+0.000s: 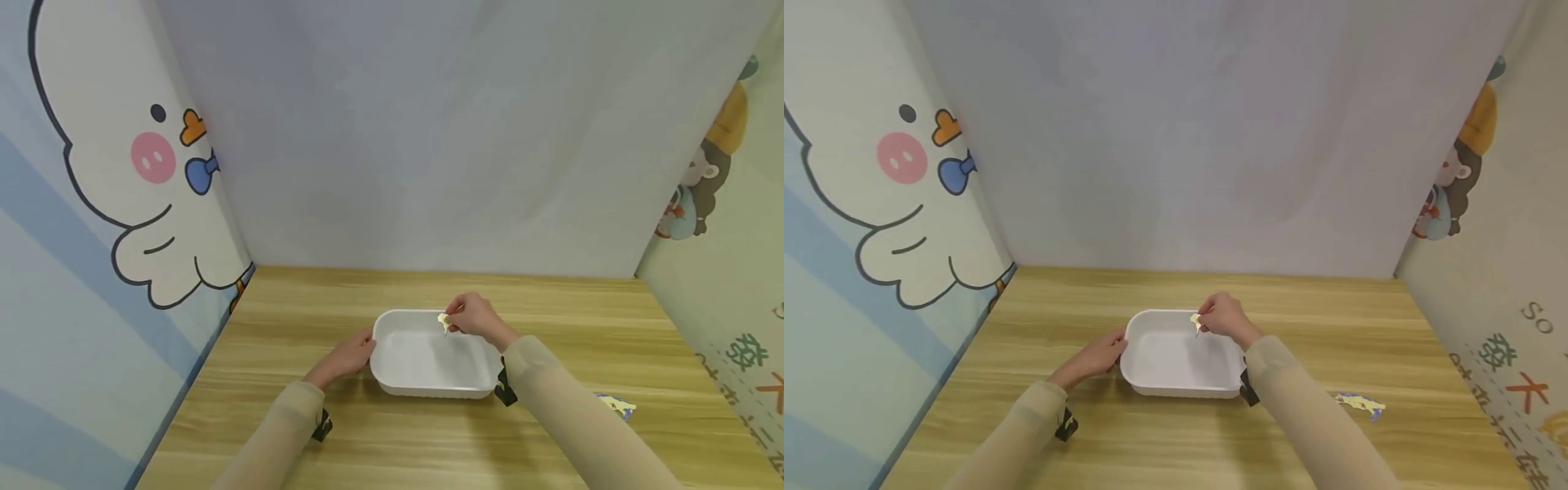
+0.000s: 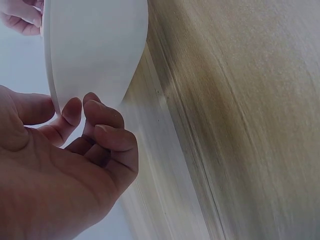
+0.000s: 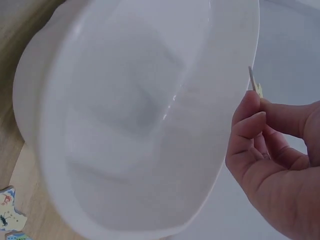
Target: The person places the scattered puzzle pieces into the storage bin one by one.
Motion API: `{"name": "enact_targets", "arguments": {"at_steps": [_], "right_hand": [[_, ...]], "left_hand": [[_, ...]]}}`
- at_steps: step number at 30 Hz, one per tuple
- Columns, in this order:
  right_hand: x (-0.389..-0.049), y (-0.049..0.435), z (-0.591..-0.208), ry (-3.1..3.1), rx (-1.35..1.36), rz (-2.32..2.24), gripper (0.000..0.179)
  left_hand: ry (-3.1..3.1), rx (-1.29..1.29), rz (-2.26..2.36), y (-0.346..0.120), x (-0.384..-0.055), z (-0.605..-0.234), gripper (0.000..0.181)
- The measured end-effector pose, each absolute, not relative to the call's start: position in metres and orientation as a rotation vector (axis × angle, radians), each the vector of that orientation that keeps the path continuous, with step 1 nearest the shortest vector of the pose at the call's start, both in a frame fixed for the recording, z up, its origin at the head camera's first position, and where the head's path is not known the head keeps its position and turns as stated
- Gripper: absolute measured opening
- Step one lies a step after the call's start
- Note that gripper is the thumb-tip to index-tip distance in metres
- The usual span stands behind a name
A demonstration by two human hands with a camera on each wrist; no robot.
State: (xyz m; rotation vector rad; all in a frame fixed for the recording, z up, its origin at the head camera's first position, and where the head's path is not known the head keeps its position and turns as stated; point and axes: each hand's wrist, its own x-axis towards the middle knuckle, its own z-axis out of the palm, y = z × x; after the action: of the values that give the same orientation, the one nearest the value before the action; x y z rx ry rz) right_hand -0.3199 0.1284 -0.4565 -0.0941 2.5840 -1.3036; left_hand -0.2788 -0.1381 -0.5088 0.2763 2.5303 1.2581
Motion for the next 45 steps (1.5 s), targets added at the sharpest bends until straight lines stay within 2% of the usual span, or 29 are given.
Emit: {"name": "enact_targets", "arguments": {"at_steps": [18, 45], "right_hand": [[-0.317, 0.076, -0.479, 2.525, -0.129, -1.250, 0.005], [-0.318, 0.043, -0.490, 2.525, -0.012, -1.202, 0.006]], "left_hand": [[2.528, 0.282, 1.264, -0.140, -0.271, -0.512, 0.022], [2.547, 0.295, 1.214, -0.141, -0.281, -0.510, 0.027]]}}
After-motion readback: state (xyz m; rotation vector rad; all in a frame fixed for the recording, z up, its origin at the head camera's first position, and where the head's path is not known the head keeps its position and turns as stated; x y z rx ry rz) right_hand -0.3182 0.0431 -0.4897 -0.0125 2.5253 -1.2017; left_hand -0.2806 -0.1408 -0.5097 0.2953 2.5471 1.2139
